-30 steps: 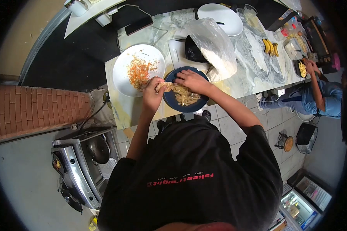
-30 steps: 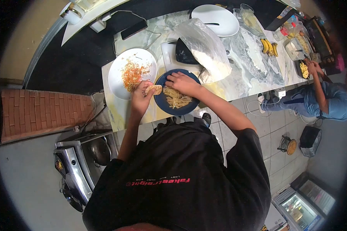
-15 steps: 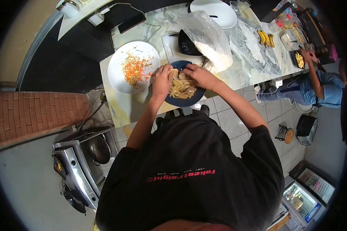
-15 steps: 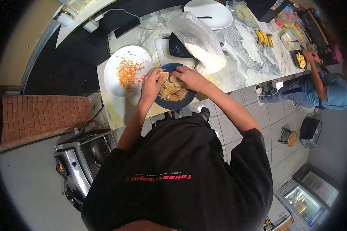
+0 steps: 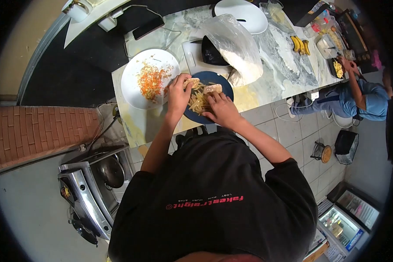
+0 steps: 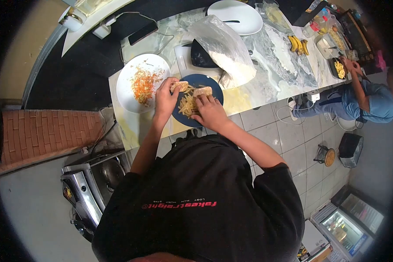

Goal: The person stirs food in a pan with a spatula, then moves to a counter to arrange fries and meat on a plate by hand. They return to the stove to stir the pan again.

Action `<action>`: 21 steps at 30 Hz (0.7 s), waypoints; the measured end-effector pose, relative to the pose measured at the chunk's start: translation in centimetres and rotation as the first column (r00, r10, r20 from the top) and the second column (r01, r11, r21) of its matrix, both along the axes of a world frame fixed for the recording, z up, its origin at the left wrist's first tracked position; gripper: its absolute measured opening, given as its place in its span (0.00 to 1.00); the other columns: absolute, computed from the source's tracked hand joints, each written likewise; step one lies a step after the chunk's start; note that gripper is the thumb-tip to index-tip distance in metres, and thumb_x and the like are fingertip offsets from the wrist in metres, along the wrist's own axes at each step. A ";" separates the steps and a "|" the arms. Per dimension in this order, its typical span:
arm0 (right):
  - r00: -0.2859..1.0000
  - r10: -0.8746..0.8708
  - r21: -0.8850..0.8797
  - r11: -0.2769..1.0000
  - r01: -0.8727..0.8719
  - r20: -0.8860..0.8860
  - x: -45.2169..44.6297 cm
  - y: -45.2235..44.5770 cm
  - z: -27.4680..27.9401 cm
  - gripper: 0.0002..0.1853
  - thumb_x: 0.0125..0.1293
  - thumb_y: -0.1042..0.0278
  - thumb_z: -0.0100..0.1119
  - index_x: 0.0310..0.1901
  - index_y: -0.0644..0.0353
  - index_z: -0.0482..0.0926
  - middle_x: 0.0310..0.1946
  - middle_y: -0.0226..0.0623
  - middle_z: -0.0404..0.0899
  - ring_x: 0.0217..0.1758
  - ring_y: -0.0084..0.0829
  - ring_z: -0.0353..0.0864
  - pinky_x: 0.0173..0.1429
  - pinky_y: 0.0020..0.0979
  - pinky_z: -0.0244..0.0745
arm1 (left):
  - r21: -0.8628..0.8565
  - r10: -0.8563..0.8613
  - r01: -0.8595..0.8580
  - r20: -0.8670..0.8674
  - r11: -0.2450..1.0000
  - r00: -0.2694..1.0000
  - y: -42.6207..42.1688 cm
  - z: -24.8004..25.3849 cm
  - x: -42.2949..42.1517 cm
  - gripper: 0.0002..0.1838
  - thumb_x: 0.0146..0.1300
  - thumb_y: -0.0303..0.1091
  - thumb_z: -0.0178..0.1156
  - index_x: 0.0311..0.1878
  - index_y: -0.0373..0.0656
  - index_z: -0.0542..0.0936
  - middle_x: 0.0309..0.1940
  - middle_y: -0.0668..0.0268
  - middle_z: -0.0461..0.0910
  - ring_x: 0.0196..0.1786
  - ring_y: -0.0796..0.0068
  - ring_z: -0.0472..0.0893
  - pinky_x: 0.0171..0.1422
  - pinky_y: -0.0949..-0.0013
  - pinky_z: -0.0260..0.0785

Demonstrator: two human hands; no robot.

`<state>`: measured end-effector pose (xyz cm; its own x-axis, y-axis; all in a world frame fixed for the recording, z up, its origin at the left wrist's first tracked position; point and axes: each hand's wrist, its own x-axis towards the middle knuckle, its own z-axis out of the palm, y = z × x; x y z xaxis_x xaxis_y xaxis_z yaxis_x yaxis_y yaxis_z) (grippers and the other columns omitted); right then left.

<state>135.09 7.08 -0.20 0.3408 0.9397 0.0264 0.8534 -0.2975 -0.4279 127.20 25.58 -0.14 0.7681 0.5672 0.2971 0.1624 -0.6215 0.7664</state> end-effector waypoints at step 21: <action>0.950 -0.239 0.044 0.971 0.235 0.202 -3.2 3.5 -2.3 0.40 0.58 0.43 0.65 0.63 0.66 0.67 0.57 0.45 0.68 0.61 0.44 0.68 0.61 0.45 0.68 | 0.243 0.069 -0.042 -0.103 0.969 0.992 -0.2 -1.1 -1.0 0.09 0.65 0.34 0.58 0.45 0.43 0.80 0.45 0.61 0.77 0.49 0.54 0.76 0.57 0.56 0.66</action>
<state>131.88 10.60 -2.50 0.5387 0.8314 0.1363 0.8294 -0.4948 -0.2594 126.24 25.33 -1.19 0.7732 0.5321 0.3449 0.2764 -0.7724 0.5718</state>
